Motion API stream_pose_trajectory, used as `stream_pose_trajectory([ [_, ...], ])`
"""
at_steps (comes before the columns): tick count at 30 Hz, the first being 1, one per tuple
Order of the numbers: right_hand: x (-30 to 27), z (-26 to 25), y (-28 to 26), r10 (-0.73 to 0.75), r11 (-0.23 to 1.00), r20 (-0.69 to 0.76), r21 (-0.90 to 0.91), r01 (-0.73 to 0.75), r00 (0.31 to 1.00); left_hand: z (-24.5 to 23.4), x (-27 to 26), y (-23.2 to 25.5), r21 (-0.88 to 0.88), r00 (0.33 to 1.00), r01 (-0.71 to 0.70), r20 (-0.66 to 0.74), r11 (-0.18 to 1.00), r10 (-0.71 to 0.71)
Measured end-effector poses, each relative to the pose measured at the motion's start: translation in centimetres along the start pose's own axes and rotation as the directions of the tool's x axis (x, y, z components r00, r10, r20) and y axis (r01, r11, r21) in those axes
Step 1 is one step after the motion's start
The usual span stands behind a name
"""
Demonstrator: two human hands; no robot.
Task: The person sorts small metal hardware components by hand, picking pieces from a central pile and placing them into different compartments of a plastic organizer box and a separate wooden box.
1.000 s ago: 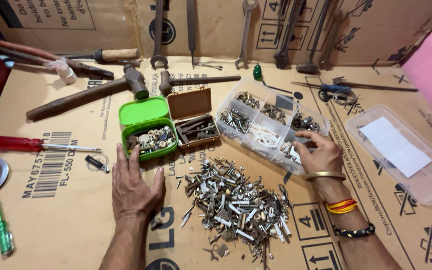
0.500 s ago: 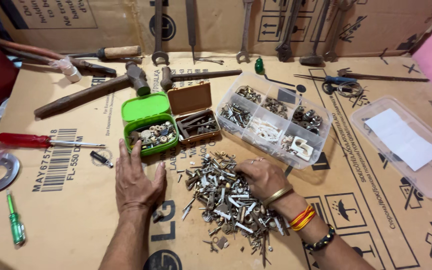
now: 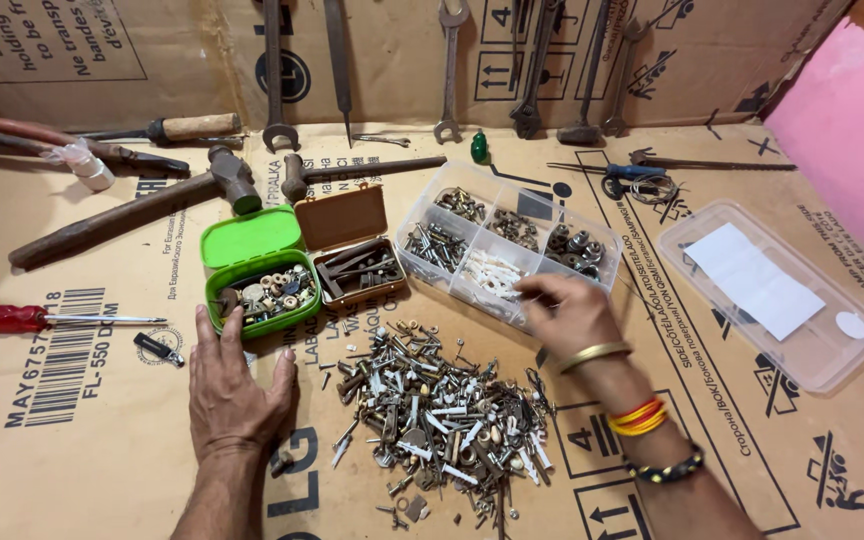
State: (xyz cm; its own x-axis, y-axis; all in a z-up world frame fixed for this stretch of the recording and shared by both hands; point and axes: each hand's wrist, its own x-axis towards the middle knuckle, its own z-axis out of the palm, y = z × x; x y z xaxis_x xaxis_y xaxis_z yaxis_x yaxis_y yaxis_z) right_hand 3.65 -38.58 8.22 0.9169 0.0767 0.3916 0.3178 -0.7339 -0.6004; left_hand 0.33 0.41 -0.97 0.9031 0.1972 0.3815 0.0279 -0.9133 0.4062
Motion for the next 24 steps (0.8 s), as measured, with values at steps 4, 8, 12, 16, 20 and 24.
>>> stream_pose_trajectory([
  [4,0.3,-1.8,1.1,0.326,0.936,-0.055,-0.124,-0.331,0.944,-0.1,-0.1,0.1,-0.001,0.999,0.02,0.025,1.0,-0.02],
  [8,0.2,-2.0,0.4,0.2,0.958,-0.114,-0.186,-0.219,0.973,0.0,-0.1,0.1,0.007,1.0,0.02,0.017,1.0,-0.02],
  [12,0.1,-0.6,-1.6,0.036,0.993,-0.081,-0.107,-0.045,0.996,0.0,0.1,-0.2,0.026,1.0,0.005,0.023,1.0,-0.006],
  [16,-0.6,0.9,-3.6,-0.076,0.996,0.055,-0.039,0.078,0.996,-0.2,-0.1,0.1,0.025,0.998,0.043,0.046,0.999,-0.044],
  [20,-1.2,2.2,-4.0,-0.119,0.991,0.325,-0.024,0.134,0.938,-0.4,0.0,0.4,0.013,0.999,0.036,0.035,0.999,-0.037],
  [24,-1.9,3.1,-4.0,-0.146,0.988,0.395,0.012,0.154,0.907,-0.7,0.0,0.6,-0.018,0.999,0.028,0.019,0.999,-0.028],
])
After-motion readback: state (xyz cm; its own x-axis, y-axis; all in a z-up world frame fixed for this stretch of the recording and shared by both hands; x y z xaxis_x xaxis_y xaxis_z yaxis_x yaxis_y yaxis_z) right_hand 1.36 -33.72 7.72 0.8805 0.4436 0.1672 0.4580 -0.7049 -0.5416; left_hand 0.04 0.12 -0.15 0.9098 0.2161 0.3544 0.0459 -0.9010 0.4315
